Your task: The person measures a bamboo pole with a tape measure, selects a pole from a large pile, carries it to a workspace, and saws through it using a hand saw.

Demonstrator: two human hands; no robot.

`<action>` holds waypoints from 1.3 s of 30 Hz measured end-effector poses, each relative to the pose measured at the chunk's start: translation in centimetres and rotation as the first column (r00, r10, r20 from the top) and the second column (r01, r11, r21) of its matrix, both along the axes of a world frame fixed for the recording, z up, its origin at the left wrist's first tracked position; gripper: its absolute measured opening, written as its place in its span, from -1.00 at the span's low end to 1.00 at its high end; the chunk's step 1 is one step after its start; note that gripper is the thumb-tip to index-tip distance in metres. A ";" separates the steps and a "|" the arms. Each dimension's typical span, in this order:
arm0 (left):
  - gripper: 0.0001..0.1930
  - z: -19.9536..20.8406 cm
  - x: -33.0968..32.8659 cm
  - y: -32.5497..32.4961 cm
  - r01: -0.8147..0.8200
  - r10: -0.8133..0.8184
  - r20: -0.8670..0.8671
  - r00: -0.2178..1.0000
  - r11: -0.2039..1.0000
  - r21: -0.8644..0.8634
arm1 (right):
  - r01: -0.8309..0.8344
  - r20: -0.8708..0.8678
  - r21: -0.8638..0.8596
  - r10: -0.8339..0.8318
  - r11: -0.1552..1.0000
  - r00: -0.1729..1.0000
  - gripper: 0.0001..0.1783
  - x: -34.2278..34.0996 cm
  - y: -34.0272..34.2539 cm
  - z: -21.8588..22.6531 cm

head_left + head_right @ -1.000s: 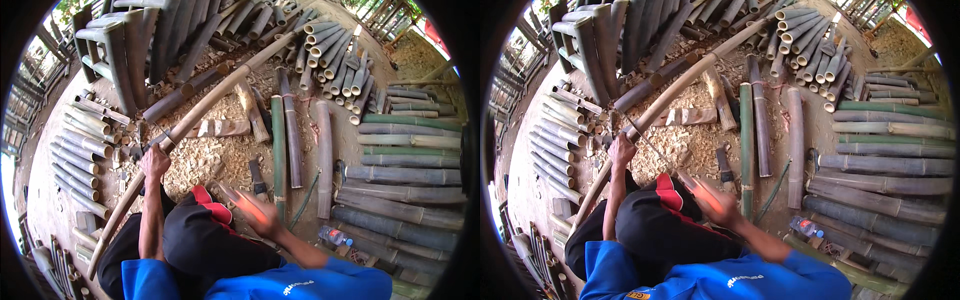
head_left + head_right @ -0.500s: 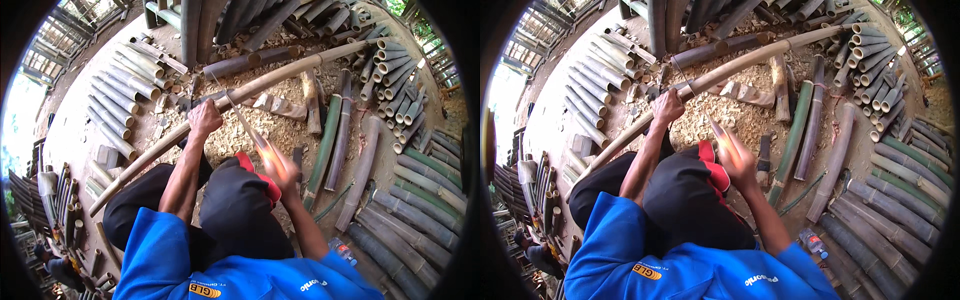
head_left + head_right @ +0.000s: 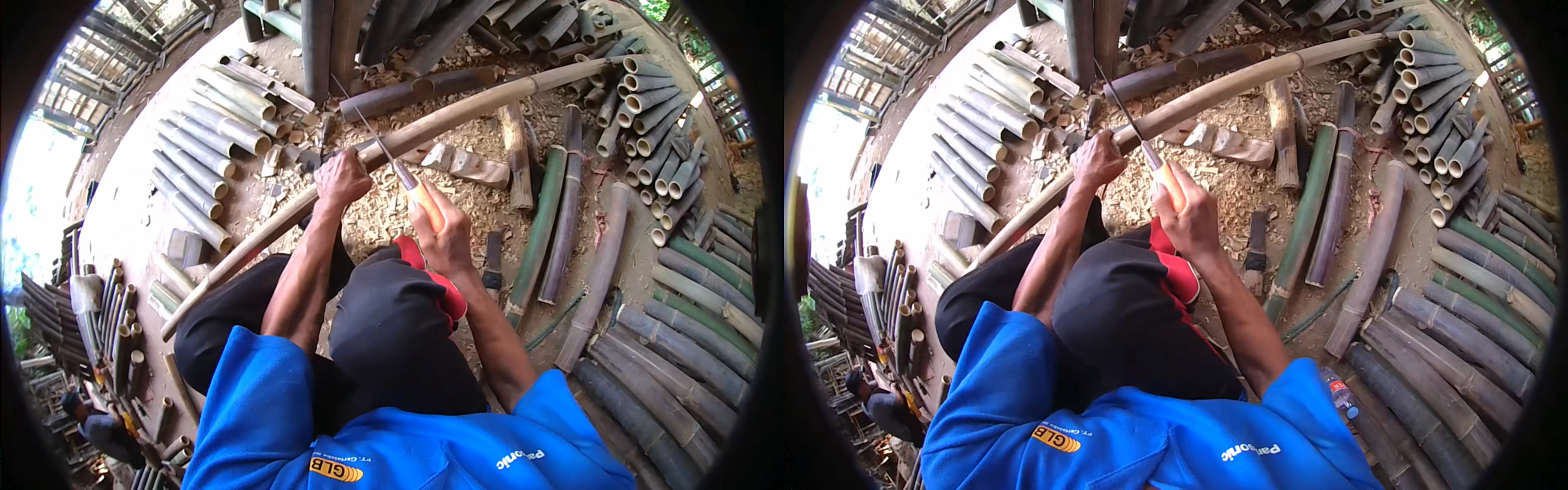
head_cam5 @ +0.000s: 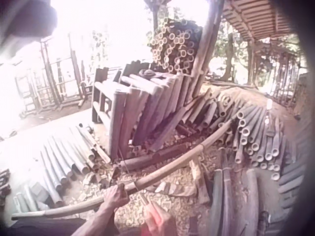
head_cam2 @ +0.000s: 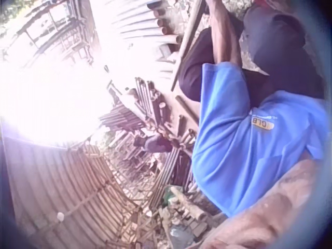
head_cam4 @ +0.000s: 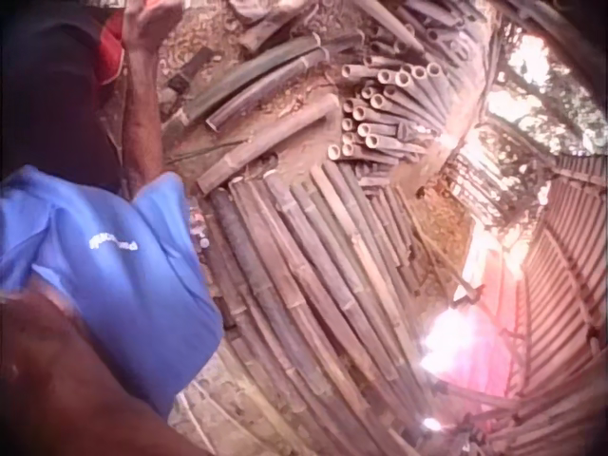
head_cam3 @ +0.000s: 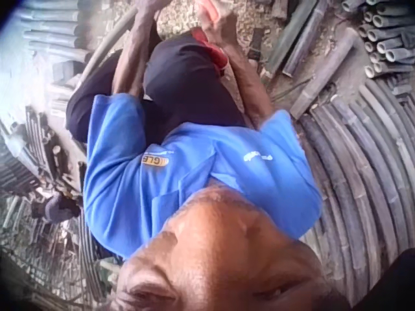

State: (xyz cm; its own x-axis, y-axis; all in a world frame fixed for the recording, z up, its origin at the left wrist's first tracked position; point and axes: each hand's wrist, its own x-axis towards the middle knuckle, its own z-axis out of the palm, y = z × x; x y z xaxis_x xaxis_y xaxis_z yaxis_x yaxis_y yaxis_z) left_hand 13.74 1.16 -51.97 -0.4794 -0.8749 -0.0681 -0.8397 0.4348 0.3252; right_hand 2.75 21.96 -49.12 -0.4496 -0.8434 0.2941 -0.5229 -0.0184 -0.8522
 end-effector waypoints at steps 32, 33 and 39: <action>-0.85 2.4 6.1 -9.7 0.236 0.121 -0.371 0.921 0.585 0.776 | -0.004 0.307 -0.037 0.015 0.999 0.952 -0.52 2.0 7.2 -0.5; -0.87 2.2 5.2 -9.0 0.232 0.187 -0.422 0.887 0.611 0.757 | 0.007 0.311 -0.014 -0.002 1.000 0.950 -0.52 1.4 9.1 -0.8; -0.93 0.9 5.7 -10.7 0.264 0.205 -0.498 0.842 0.649 0.713 | 0.007 0.109 0.115 -0.020 0.993 0.994 -0.50 1.0 17.2 2.3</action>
State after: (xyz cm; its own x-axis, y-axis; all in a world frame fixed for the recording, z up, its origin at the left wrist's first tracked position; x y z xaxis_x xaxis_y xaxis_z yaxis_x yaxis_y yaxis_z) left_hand 19.46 -9.54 -51.06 -0.6668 -0.6165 -0.4187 -0.4399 -0.1279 0.8889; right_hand 3.76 39.11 -46.87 -0.4857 -0.8621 0.1443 -0.4253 0.0889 -0.9007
